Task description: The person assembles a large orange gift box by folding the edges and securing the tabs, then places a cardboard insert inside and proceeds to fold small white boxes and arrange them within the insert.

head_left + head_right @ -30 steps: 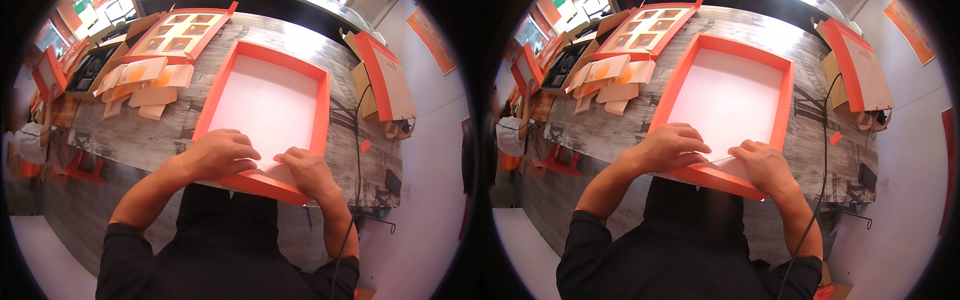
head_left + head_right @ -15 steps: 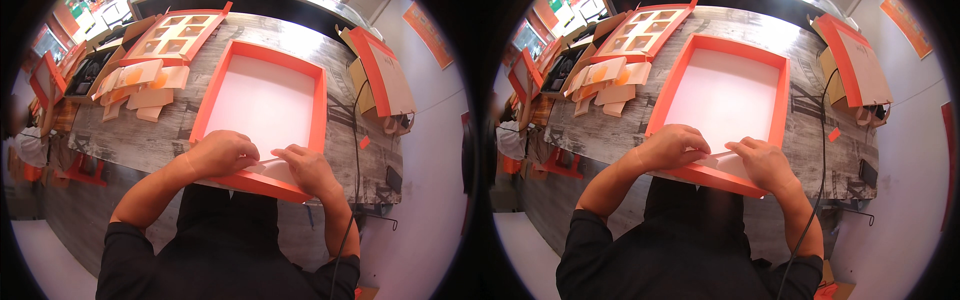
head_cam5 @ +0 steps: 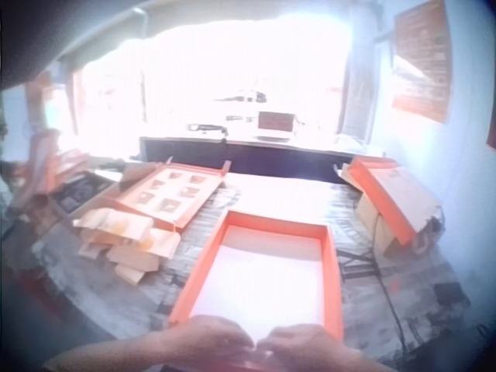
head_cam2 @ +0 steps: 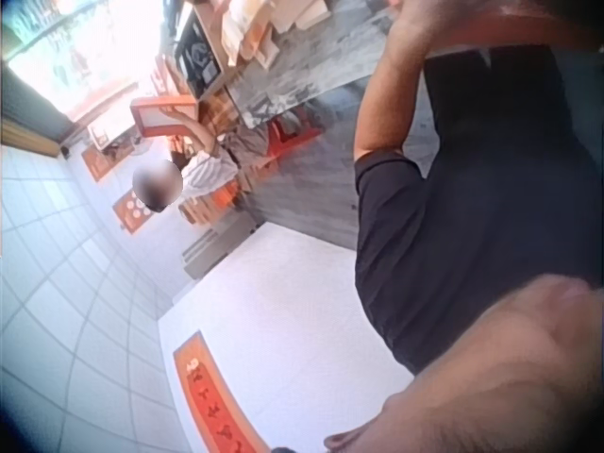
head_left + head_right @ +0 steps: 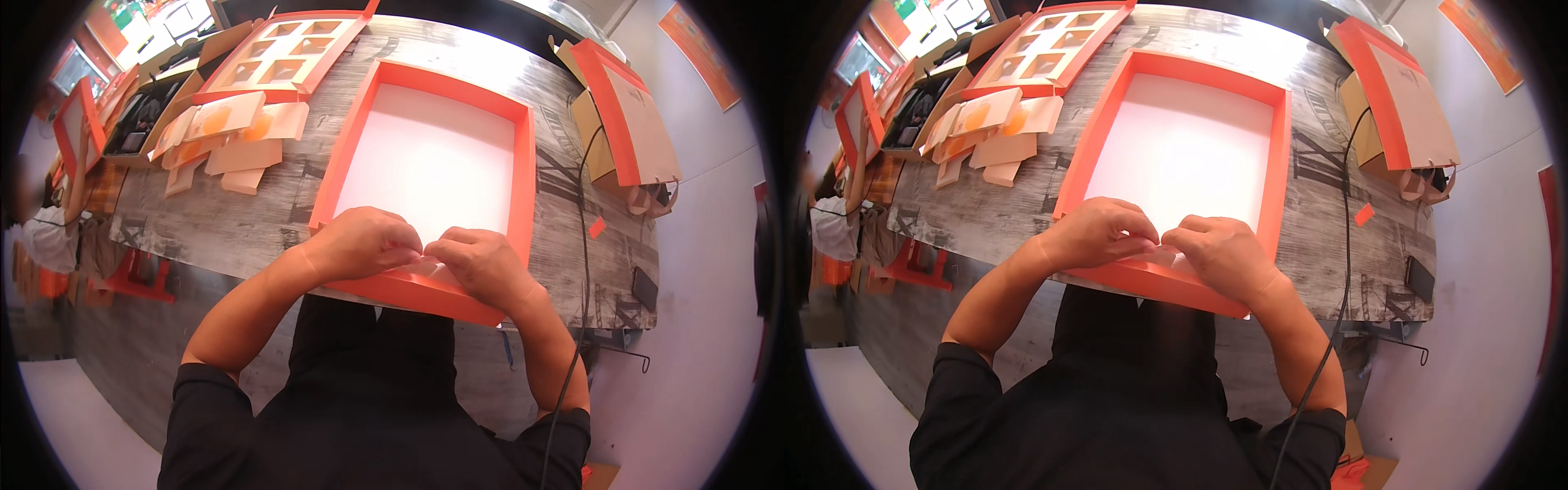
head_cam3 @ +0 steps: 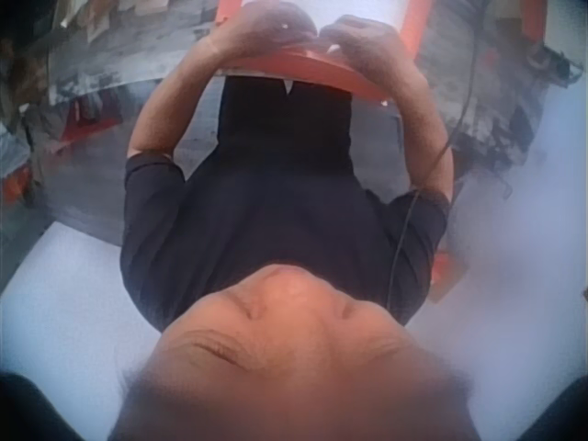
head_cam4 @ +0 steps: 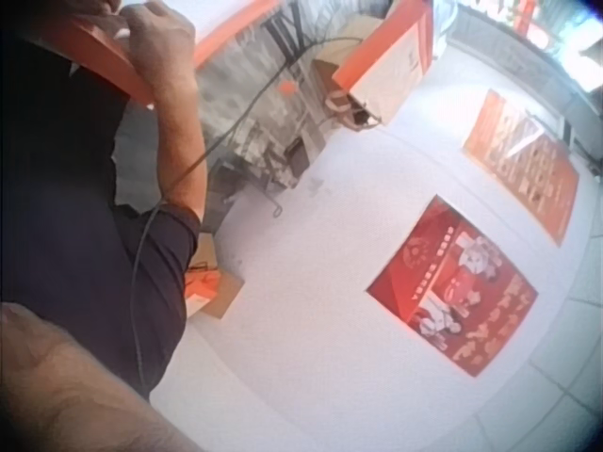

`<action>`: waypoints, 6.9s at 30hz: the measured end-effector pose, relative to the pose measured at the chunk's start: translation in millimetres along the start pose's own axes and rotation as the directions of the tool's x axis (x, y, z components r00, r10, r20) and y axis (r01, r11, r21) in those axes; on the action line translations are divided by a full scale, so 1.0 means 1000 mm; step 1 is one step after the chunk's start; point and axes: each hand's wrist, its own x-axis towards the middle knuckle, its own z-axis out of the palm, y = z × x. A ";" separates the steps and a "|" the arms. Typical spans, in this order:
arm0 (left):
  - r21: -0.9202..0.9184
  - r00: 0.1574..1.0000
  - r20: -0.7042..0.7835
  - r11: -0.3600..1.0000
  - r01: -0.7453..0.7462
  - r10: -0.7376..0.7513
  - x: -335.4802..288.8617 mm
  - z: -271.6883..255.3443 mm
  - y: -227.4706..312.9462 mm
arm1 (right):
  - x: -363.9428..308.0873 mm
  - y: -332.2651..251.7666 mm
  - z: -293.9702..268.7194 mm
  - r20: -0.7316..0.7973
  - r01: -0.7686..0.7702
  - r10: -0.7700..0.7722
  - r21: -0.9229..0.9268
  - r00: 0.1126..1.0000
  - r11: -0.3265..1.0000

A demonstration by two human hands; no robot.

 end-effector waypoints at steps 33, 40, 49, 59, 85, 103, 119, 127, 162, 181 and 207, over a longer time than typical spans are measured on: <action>0.228 0.995 -0.057 0.971 -0.066 0.081 -0.005 0.002 -0.006 | -0.003 -0.008 0.003 0.030 -0.049 0.049 -0.012 0.998 0.999; 0.277 0.973 -0.089 0.944 -0.181 0.212 -0.034 -0.028 0.001 | -0.016 -0.006 -0.016 -0.098 -0.116 0.132 0.152 0.986 0.981; 0.467 0.988 -0.065 0.879 -0.093 0.139 -0.098 -0.060 -0.009 | -0.081 -0.001 -0.037 -0.168 -0.003 -0.003 -0.037 0.986 0.999; 0.440 0.964 -0.095 0.879 -0.185 0.250 -0.102 -0.048 -0.047 | -0.117 0.008 -0.022 -0.091 -0.052 0.032 -0.231 0.995 0.972; 0.479 0.974 0.001 0.855 -0.198 0.226 -0.099 -0.064 -0.055 | -0.123 0.017 -0.021 -0.098 -0.088 0.061 -0.301 0.993 0.949; 0.387 0.913 -0.268 0.902 -0.190 0.307 -0.099 -0.047 -0.067 | -0.116 0.023 -0.004 -0.357 -0.163 0.138 -0.041 0.924 0.986; 0.623 0.863 -0.243 0.753 -0.211 0.443 -0.088 -0.033 -0.066 | -0.112 0.025 0.002 -0.427 -0.144 0.028 -0.243 0.904 0.959; 0.458 0.820 -0.432 0.875 -0.159 0.375 -0.082 -0.024 -0.059 | -0.106 0.018 0.008 -0.503 -0.185 0.091 -0.140 0.859 0.973; 0.015 0.583 -0.809 0.990 0.142 -0.072 -0.062 0.026 -0.049 | -0.090 0.005 0.017 -0.566 -0.372 0.185 -0.235 0.804 0.898; 0.661 0.898 -0.388 0.742 0.113 0.210 -0.041 0.013 -0.013 | -0.067 -0.021 0.009 -0.296 -0.384 0.263 -0.503 0.918 0.774; 0.570 0.999 -0.052 0.821 0.026 0.005 -0.004 0.013 -0.033 | -0.022 0.004 -0.005 0.082 -0.208 0.245 -0.314 0.966 0.926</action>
